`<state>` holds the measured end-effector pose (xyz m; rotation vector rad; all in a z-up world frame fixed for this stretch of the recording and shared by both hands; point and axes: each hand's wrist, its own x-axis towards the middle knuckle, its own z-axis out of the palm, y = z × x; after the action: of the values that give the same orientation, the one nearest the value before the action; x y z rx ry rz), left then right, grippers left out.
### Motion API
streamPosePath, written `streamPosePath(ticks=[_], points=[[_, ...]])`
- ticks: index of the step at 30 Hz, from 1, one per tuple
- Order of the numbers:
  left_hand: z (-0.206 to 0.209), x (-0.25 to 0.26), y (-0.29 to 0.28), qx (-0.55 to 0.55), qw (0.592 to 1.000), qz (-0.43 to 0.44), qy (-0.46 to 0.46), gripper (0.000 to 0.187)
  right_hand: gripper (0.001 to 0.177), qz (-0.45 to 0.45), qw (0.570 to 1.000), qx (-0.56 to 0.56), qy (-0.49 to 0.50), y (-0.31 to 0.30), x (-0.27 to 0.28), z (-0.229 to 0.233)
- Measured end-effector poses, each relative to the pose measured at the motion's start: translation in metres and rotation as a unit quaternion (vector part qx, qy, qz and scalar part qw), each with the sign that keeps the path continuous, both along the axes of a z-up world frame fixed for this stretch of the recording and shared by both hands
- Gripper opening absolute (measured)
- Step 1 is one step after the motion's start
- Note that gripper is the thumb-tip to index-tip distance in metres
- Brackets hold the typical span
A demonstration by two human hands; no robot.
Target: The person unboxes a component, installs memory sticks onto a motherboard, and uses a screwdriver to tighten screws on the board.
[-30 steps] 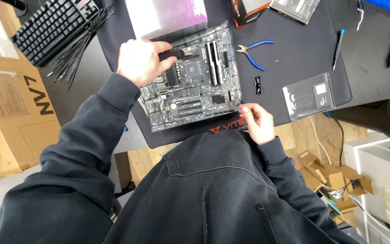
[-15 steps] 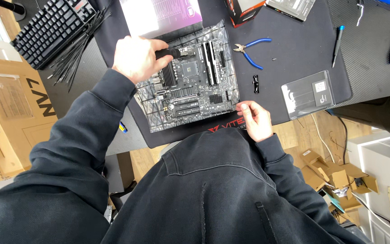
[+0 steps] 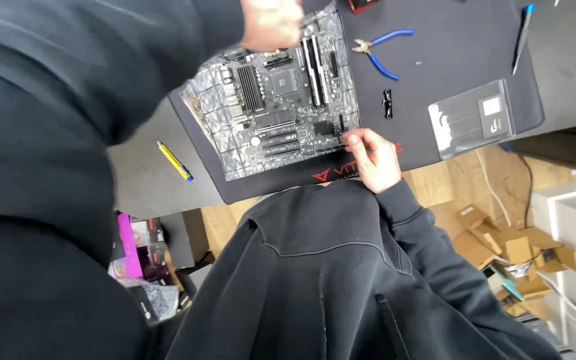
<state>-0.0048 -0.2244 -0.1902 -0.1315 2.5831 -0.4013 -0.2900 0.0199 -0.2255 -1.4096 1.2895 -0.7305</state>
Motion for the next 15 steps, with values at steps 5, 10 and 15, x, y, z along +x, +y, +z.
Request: streamPosePath(ticks=[5,10,15], points=[[-0.041,0.019,-0.01,0.171,0.879,0.426,0.125,0.04,0.028,-0.047,0.998,0.003,-0.041,0.013,-0.004,-0.013],[0.021,0.011,-0.017,0.256,0.743,0.611,-0.095,0.044,0.034,-0.101,0.99,0.03,-0.097,0.014,-0.011,-0.026],[0.075,0.02,0.017,0.031,0.976,0.214,-0.035,0.025,0.03,-0.1,0.99,0.045,-0.085,0.011,-0.019,-0.024]])
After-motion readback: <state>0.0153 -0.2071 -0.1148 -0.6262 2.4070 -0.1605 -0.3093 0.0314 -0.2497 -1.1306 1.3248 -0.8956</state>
